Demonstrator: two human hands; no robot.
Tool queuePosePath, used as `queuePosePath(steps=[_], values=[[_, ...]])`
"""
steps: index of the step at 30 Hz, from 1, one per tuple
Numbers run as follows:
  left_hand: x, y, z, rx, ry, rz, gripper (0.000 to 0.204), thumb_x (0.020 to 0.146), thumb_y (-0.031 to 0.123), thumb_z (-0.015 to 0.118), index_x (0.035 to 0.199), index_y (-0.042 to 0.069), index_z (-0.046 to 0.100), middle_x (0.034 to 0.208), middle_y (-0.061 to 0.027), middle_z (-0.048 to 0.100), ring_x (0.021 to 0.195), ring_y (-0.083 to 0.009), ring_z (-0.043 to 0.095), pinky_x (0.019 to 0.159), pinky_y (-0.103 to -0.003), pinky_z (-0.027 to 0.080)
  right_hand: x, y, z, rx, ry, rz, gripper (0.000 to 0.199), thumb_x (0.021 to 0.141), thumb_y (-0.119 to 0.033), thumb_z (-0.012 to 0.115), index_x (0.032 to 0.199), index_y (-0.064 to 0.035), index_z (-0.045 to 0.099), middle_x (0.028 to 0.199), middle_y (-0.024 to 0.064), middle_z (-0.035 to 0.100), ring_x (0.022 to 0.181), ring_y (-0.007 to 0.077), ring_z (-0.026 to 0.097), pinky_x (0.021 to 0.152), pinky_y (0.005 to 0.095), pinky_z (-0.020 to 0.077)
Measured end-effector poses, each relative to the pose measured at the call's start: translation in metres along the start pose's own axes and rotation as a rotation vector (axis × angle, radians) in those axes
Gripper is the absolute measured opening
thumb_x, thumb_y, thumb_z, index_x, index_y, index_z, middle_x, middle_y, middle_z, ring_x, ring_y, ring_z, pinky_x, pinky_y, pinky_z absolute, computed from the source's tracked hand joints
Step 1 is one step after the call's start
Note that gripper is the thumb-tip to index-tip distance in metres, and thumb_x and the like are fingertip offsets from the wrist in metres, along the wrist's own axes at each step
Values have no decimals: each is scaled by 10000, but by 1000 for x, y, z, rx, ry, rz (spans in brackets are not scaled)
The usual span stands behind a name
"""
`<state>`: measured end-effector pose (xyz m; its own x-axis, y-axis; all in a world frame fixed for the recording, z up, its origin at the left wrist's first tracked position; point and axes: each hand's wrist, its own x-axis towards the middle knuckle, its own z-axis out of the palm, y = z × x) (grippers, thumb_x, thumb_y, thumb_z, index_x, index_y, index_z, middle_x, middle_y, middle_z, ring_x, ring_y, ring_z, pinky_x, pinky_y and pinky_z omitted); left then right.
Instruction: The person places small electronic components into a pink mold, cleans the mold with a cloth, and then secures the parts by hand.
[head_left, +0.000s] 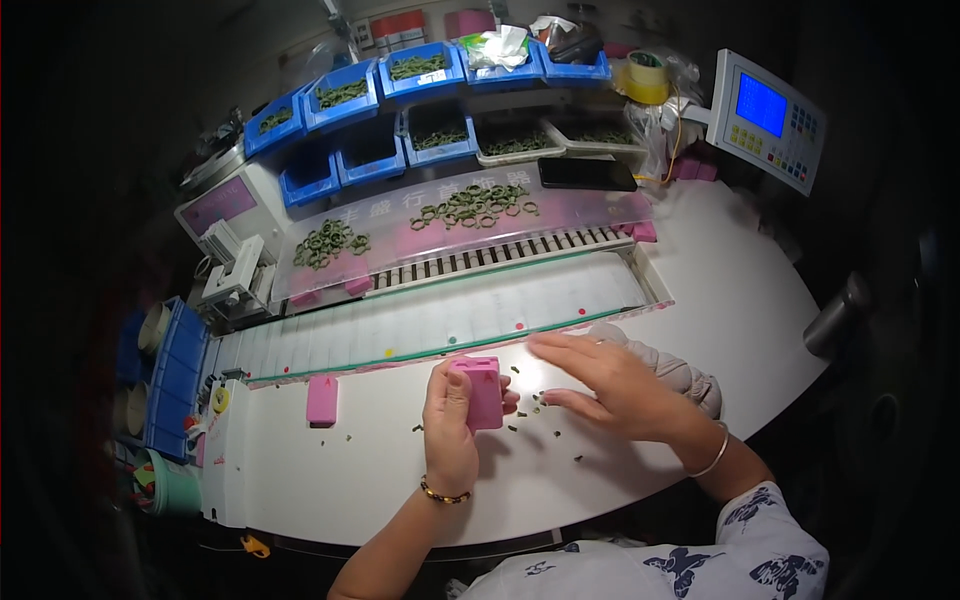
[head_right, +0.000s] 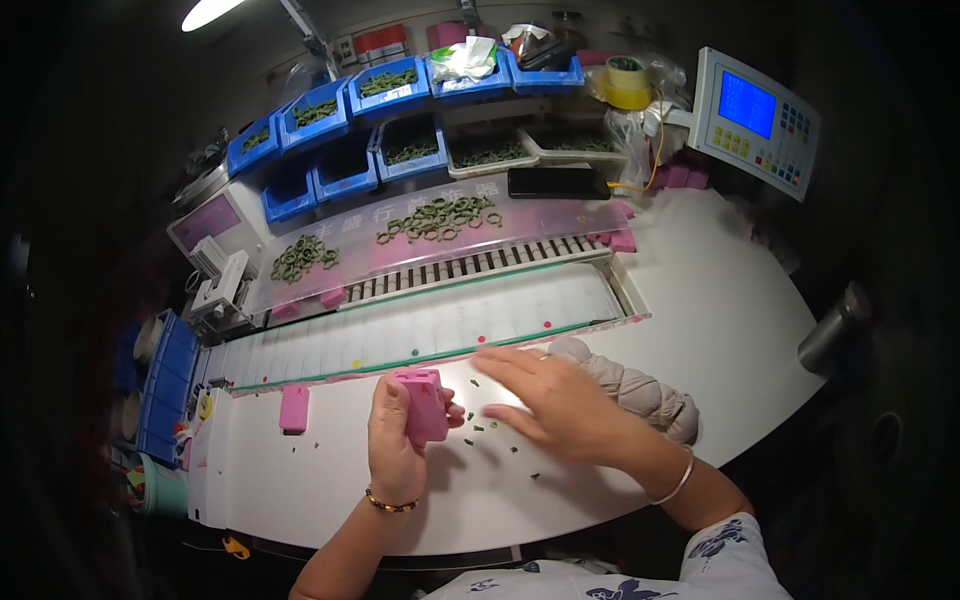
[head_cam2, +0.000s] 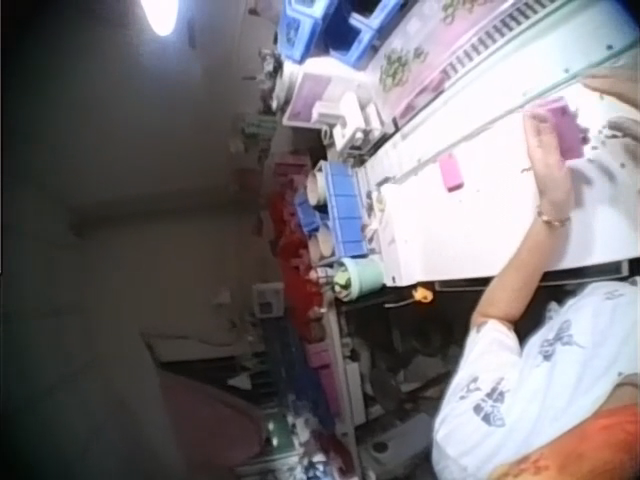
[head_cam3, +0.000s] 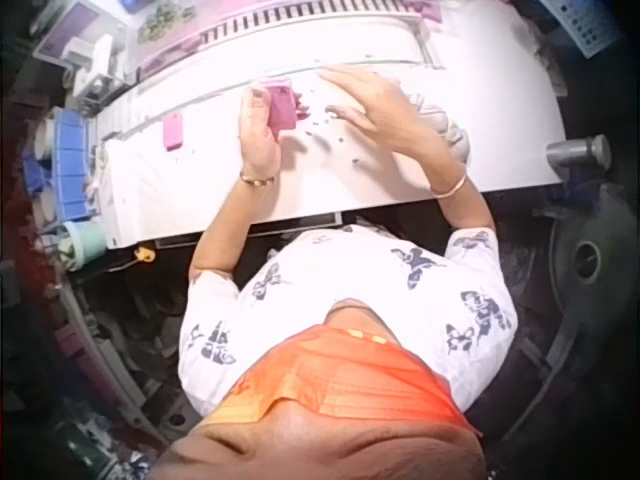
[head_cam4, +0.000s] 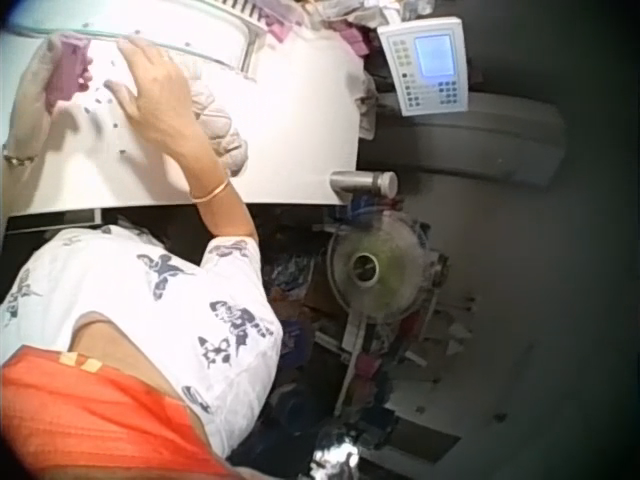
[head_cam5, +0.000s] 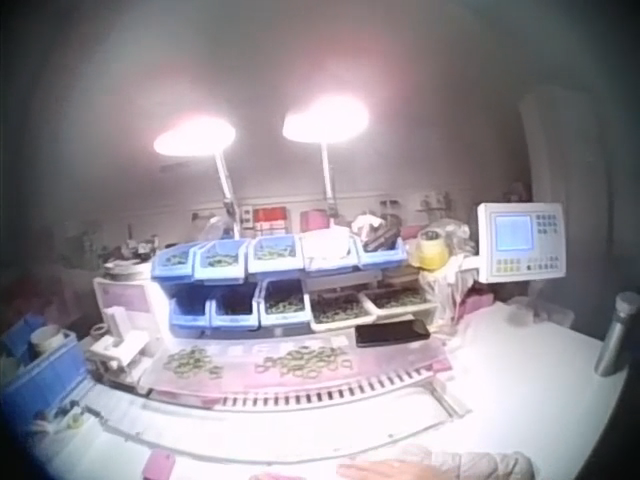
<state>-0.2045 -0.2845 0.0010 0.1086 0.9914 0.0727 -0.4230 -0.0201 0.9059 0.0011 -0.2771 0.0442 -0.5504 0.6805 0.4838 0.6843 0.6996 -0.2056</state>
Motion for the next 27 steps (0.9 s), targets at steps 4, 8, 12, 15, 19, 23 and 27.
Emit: queuePosePath(steps=[4,8,12,15,19,23,27], values=[[-5,-13,0,171,40,252,457,1018,426,451,1218,16,479,1085,-68,584,960,-122,576,868,-287,478,19,-23,17,697,43,222,351,871,-198,696,1159,-23,597,1074,114,639,900,202,625,692,295,484],[-8,-10,-7,291,0,358,434,1021,407,455,1201,16,508,1089,-53,585,973,-110,562,887,-280,462,19,-25,34,684,166,194,268,830,-159,744,1032,-33,620,943,70,653,814,151,612,630,257,455],[-5,-5,-15,198,-91,253,431,1014,382,484,1221,5,519,1076,-55,598,981,-123,585,895,-288,479,21,-28,31,469,343,31,207,821,-113,719,980,-26,619,866,98,641,763,194,636,620,278,475],[-1,-1,-25,166,-169,166,434,1000,350,527,1255,-1,523,1070,-64,611,993,-138,606,902,-305,496,18,-22,28,651,244,97,202,825,-101,720,979,-20,619,882,84,653,763,169,638,621,260,469],[2,6,-30,-27,-169,33,452,963,300,602,1291,2,513,1081,-66,602,1015,-164,605,893,-319,511,20,-10,26,865,209,212,219,845,-122,727,1005,-13,623,902,42,672,787,101,629,617,236,452],[-1,10,-23,30,-31,144,410,857,116,733,1198,20,527,1167,-85,545,1080,-190,567,878,-328,519,24,-3,29,1076,165,397,216,878,-69,701,1039,-6,571,947,63,644,814,77,597,703,227,479],[-4,2,-10,811,66,645,528,674,68,846,1084,32,515,1138,-130,500,1038,-231,546,829,-315,497,29,-11,44,1263,187,463,224,885,-88,700,1025,-8,545,921,72,652,809,88,627,697,230,504]])
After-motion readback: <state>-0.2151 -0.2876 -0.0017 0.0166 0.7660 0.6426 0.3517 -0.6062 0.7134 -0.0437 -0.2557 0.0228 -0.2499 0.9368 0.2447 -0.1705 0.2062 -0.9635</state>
